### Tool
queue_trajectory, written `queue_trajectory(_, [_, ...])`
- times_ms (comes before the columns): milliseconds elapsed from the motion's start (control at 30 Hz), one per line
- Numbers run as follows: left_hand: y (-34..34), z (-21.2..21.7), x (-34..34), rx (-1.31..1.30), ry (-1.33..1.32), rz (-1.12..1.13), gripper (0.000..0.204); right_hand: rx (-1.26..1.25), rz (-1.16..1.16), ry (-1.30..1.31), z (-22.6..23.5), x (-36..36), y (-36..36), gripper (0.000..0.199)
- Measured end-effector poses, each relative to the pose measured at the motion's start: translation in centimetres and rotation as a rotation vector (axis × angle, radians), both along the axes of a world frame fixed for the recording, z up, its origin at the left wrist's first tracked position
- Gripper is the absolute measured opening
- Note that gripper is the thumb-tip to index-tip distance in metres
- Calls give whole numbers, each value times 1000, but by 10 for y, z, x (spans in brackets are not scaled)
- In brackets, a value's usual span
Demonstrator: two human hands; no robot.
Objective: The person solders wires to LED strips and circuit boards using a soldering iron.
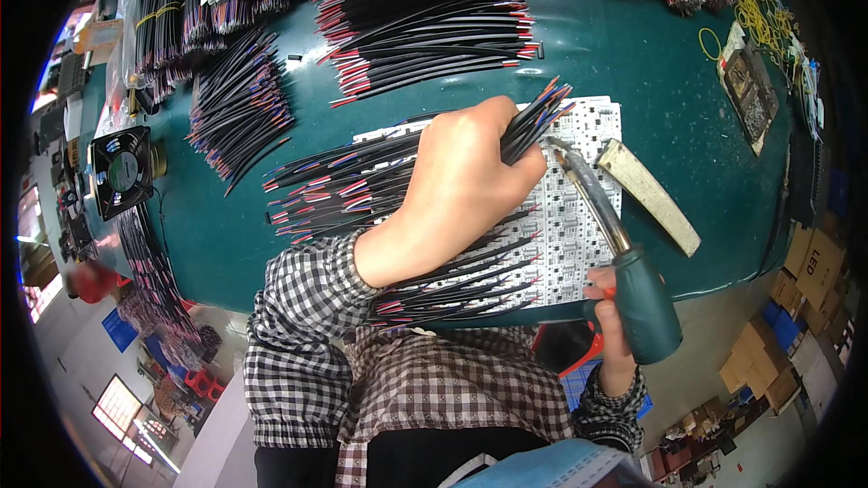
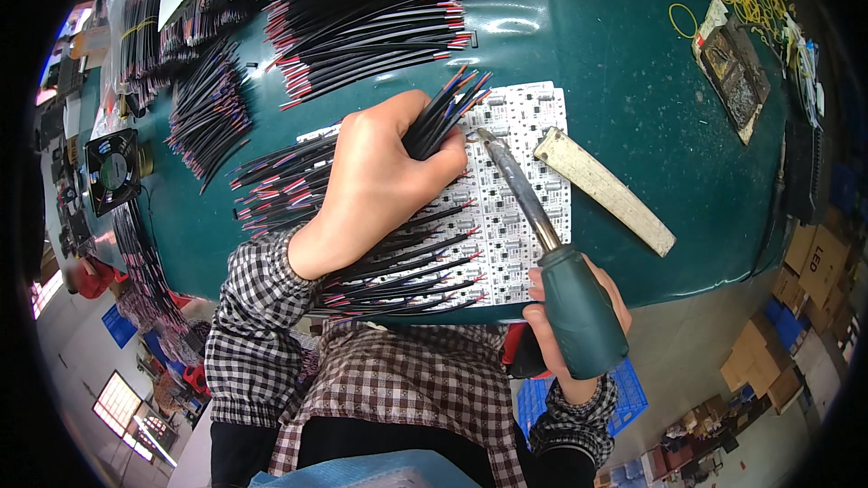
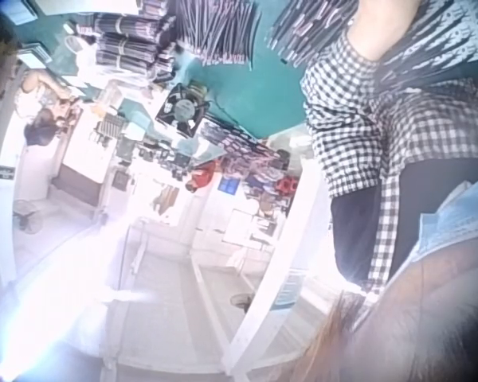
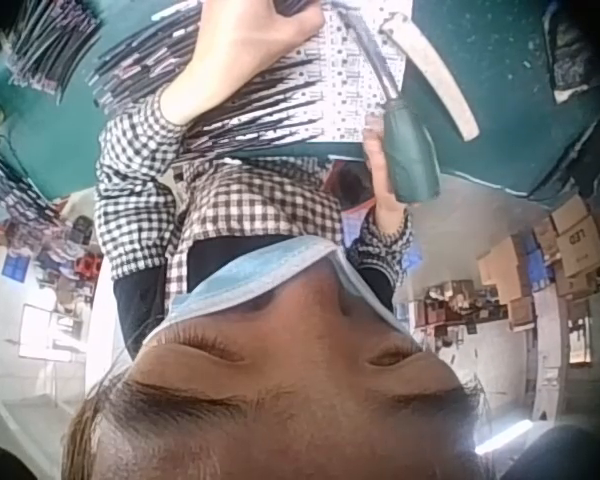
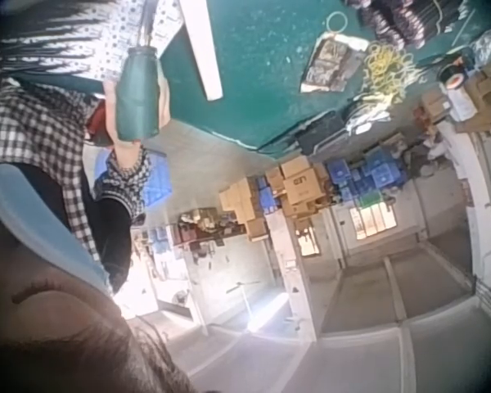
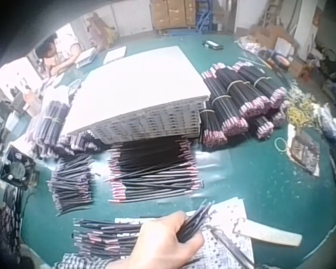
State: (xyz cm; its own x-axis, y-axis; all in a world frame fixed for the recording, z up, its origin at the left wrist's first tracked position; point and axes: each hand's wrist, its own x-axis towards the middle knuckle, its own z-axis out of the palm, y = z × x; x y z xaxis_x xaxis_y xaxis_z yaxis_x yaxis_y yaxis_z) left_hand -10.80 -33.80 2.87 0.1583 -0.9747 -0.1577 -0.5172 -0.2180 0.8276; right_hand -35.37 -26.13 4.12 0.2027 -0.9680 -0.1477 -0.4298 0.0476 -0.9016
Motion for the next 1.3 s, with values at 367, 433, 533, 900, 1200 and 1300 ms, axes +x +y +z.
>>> queue_trajectory(367, [0, -1, -1, 3, 10, 4, 20, 65, -5, -41, -3, -12, 7, 33])
queue_trajectory(433, [0, -1, 0, 1, 8, 8, 20, 90, -8, -33, -5, -14, 8, 34])
queue_trajectory(533, [0, -1, 0, 1, 2, 3, 21, 88, 6, -3, -5, -14, 8, 39])
queue_trajectory(900, [0, -1, 0, -1, 9, 3, 21, 139, -83, -3, -4, -7, 11, 45])
queue_trajectory(1200, [0, -2, 0, -9, 10, 8, 20, 145, -65, -208, 3, -4, 1, 26])
queue_trajectory(1300, [-1, -1, -1, 7, 22, 15, 20, 154, -79, -265, 3, -3, 1, 23])
